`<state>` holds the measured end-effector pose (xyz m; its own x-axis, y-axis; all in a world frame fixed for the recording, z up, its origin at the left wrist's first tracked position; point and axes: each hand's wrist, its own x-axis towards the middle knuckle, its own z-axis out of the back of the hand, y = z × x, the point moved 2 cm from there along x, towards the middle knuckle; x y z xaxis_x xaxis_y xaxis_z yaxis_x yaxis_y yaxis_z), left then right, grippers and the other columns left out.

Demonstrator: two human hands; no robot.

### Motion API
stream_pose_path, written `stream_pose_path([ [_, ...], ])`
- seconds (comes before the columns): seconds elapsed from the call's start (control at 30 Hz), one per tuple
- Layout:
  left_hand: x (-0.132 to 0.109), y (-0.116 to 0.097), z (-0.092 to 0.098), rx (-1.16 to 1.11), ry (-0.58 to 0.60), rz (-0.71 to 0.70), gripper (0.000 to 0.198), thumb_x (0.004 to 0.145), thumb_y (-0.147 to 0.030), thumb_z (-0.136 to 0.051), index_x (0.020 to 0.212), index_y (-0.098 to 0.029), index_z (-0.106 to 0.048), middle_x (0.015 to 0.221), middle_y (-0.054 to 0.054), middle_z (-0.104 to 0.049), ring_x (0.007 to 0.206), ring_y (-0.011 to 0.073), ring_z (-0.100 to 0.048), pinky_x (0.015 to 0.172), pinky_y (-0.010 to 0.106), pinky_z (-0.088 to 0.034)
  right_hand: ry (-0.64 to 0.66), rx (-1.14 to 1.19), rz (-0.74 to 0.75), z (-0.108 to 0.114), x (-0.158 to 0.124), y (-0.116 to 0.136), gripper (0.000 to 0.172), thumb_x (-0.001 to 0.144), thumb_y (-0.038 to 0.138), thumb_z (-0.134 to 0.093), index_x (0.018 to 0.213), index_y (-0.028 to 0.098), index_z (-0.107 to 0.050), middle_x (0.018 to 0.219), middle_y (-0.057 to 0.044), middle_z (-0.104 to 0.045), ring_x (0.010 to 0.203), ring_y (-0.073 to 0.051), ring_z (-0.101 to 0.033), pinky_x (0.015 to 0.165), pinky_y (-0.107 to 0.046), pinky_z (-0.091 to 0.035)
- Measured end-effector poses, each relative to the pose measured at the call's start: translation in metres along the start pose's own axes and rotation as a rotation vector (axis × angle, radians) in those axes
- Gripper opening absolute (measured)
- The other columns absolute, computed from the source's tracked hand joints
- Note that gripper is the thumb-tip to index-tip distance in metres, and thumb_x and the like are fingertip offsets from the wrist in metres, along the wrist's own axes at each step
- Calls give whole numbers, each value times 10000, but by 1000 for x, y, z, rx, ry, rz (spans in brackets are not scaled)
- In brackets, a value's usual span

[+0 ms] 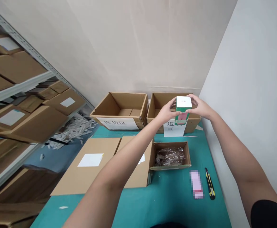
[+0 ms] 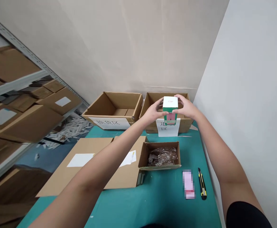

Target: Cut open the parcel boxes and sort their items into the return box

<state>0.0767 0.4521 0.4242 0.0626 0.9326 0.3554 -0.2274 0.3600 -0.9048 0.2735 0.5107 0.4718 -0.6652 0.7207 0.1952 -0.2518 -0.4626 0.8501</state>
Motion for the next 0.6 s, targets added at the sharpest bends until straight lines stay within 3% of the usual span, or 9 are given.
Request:
stream_pose_path([
  [0.17,58,40,0,-33,-9,0,792,774,-144,-741,1497,-239,-433,1481,133,-538,1353,284,-523,1125,478,-448,-36,3,-7,21,51,-41,775,671,254,-826,1366,286,-484,1414,-81,-577,1329,-317,-519,1104,-530,-456],
  [0.3,91,74,-6,-13,-2,40,622,859,-123,-615,1459,-211,-477,1426,125,-588,1295,258,-572,1098,463,-469,-92,-4,-35,33,84,-85,776,639,211,-830,1330,291,-487,1409,-78,-563,1272,-307,-547,1033,-500,-518],
  [0.43,104,102,-13,44,61,147,579,889,-138,-568,1460,-189,-480,1385,130,-620,1230,246,-614,1082,449,-471,-110,10,-124,40,107,-135,743,610,143,-804,1270,273,-489,1313,-66,-603,1178,-283,-591,935,-457,-568],
  [0.6,94,128,-12,189,68,330,589,892,-193,-601,1465,-149,-471,1417,168,-583,1219,242,-621,1072,409,-464,-134,-90,-320,37,117,-202,743,567,65,-787,1216,233,-468,1222,-77,-624,1072,-261,-625,854,-397,-580],
])
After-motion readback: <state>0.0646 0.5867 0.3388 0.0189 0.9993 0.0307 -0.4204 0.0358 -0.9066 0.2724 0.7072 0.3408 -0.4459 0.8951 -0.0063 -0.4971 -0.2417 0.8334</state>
